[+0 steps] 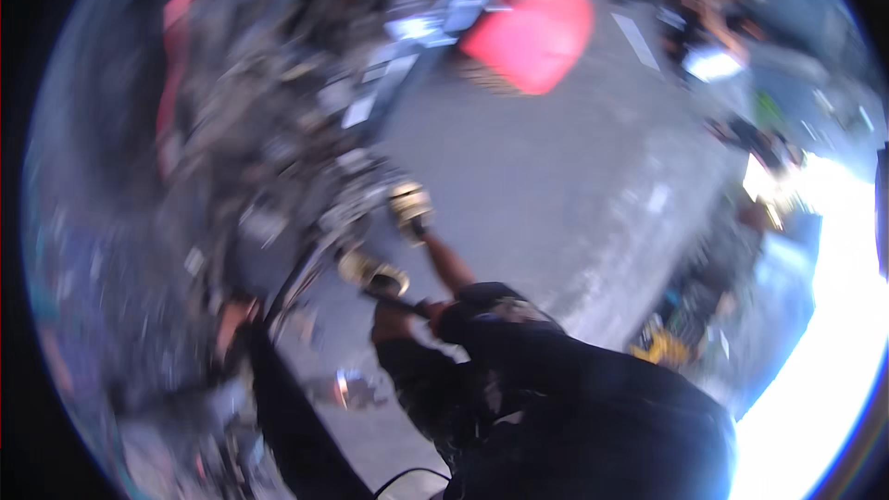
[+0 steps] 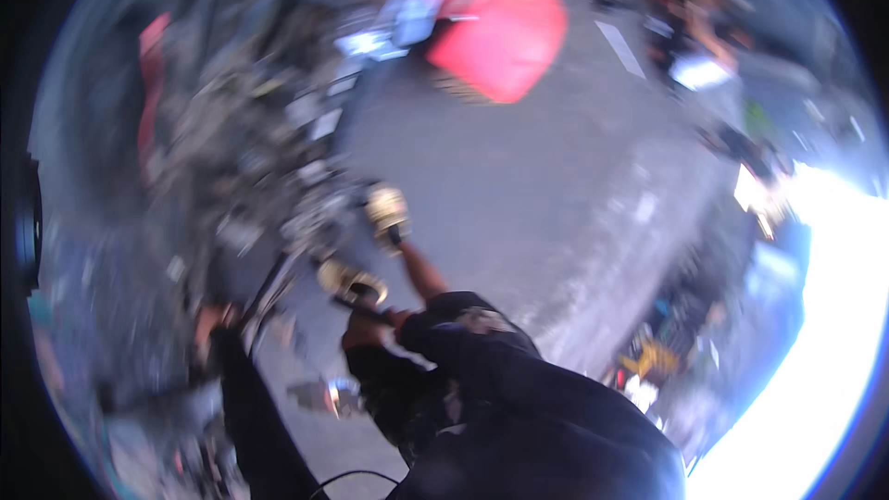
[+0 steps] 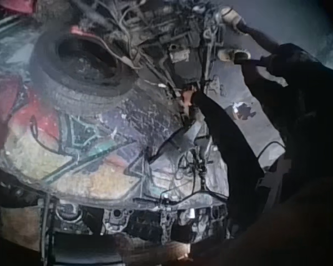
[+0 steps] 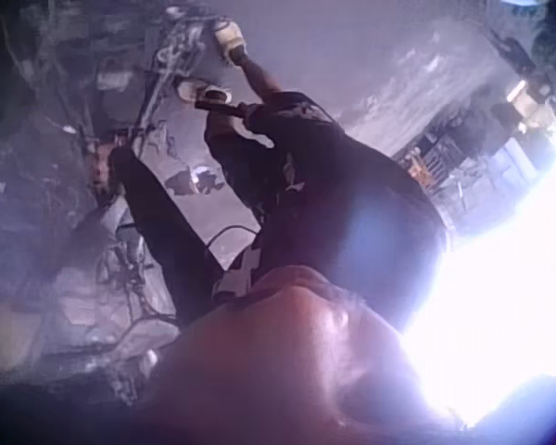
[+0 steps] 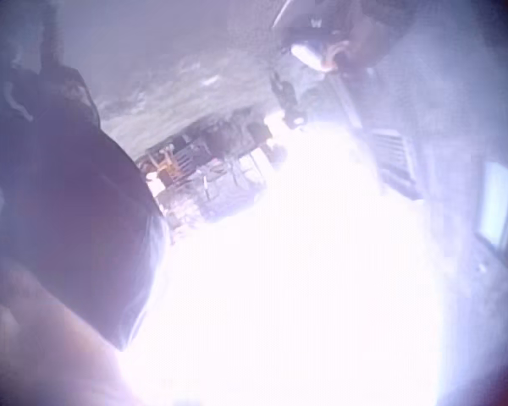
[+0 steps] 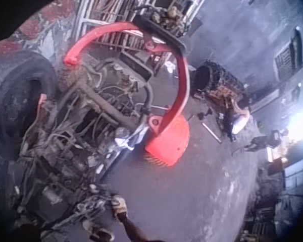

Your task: Inspecting and working on the frame and engine of a three-wheeled vehicle using various tools.

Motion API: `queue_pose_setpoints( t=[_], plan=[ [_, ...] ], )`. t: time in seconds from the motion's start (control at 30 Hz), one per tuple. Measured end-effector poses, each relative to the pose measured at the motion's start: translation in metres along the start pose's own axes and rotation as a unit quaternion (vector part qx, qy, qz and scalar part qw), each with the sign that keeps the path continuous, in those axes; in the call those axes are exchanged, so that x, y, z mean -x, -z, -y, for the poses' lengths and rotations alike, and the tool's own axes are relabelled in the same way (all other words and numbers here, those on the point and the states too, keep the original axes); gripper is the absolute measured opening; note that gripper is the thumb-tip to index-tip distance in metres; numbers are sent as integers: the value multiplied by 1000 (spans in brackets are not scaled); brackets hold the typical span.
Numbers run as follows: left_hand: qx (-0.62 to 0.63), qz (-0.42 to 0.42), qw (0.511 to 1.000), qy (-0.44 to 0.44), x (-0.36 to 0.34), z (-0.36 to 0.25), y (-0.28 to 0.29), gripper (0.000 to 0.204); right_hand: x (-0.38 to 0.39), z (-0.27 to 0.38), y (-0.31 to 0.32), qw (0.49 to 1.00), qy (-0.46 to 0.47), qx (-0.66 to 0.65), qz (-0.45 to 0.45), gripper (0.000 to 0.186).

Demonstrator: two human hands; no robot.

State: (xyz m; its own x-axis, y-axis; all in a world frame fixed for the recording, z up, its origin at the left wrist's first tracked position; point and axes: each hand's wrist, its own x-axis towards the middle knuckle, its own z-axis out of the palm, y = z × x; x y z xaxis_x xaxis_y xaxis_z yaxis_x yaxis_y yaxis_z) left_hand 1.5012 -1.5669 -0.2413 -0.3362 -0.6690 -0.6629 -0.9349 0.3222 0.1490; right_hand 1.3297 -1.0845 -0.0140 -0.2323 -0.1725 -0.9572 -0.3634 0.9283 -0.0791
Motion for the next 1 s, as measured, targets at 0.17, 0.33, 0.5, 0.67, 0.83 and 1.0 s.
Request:
queue_pose_setpoints(
  t=[0.17,0.33,0.5,0.67,0.83,1.0],
  plan=[
    [126,-123,946,273,12,29,-5,48,-91,75,57,992,92,63,60,43],
    [566,-288,692,344,56,-36,93,27,-79,186,131,982,135,121,45,39],
    [506,-265,727,382,44,-38,69,29,-85,308,203,842,278,462,-33,30],
    [418,-297,771,378,57,-45,75,27,-94,459,268,714,323,620,33,31],
    [430,-282,777,364,59,-65,114,25,-172,534,228,549,357,755,22,22],
    [430,-284,774,367,73,-36,103,25,-221,577,163,504,395,765,65,26]
  ],
)
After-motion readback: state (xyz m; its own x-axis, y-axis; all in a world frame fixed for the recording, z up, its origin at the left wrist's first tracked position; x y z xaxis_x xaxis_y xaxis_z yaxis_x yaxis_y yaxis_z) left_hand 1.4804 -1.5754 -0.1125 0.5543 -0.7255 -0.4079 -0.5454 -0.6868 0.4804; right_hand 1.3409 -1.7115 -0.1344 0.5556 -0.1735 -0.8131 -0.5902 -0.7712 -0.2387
